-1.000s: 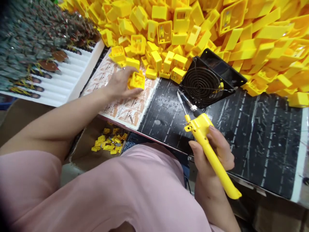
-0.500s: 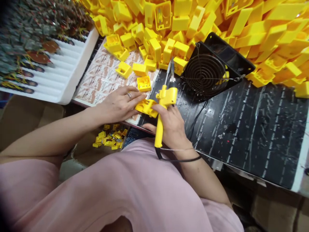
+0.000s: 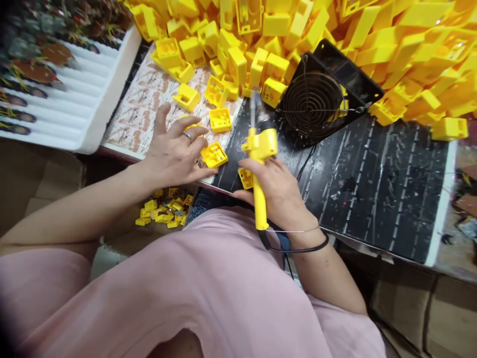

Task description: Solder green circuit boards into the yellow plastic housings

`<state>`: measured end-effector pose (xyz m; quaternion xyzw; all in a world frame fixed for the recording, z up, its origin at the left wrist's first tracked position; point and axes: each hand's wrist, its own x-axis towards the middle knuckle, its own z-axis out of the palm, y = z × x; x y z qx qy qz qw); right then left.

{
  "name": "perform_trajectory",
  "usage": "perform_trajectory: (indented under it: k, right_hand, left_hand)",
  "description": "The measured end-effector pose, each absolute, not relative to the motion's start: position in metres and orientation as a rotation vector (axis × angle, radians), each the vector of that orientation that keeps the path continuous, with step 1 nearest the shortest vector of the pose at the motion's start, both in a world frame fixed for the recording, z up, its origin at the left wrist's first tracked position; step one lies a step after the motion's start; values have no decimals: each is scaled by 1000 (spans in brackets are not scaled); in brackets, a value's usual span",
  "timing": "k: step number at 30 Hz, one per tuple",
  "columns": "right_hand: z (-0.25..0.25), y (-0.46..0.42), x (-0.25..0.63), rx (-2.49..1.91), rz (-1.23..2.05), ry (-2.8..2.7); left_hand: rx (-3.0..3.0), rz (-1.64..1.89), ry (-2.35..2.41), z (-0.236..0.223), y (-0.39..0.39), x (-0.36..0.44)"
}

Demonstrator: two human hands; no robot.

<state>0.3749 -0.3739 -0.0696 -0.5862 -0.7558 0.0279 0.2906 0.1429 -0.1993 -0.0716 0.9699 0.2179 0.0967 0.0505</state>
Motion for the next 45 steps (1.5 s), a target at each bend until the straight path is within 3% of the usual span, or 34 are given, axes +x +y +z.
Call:
perform_trajectory:
  k: [6,11,21,28,35,41,45]
  right_hand:
    - [-88,-393,365,-1782,-275,-1873]
    - [-102,-392,356,-1872,-303,-1828]
    - [-117,-378,372,-1667,-7,-1833]
    - [-103,-359,359,-1563,-185,-1882]
    - [-113,-329,333,-1607,-217,-2005]
    - [-117,-337,353,-1409,-212,-2018]
    - [-121,-341,358,-1395,-208,-2002]
  left_hand:
    - [2959,191,589,-58,-207,140]
    - [2923,-80,287,-43,-201,149]
    - [2914,328,831,-65,-217,144]
    - [2824,512,1185,-63,-173,86]
    - [2792,268,1293,-75,-168,127]
    - [2728,-25,349,-54,-176,125]
    - [2709,161,427,-62,-191,124]
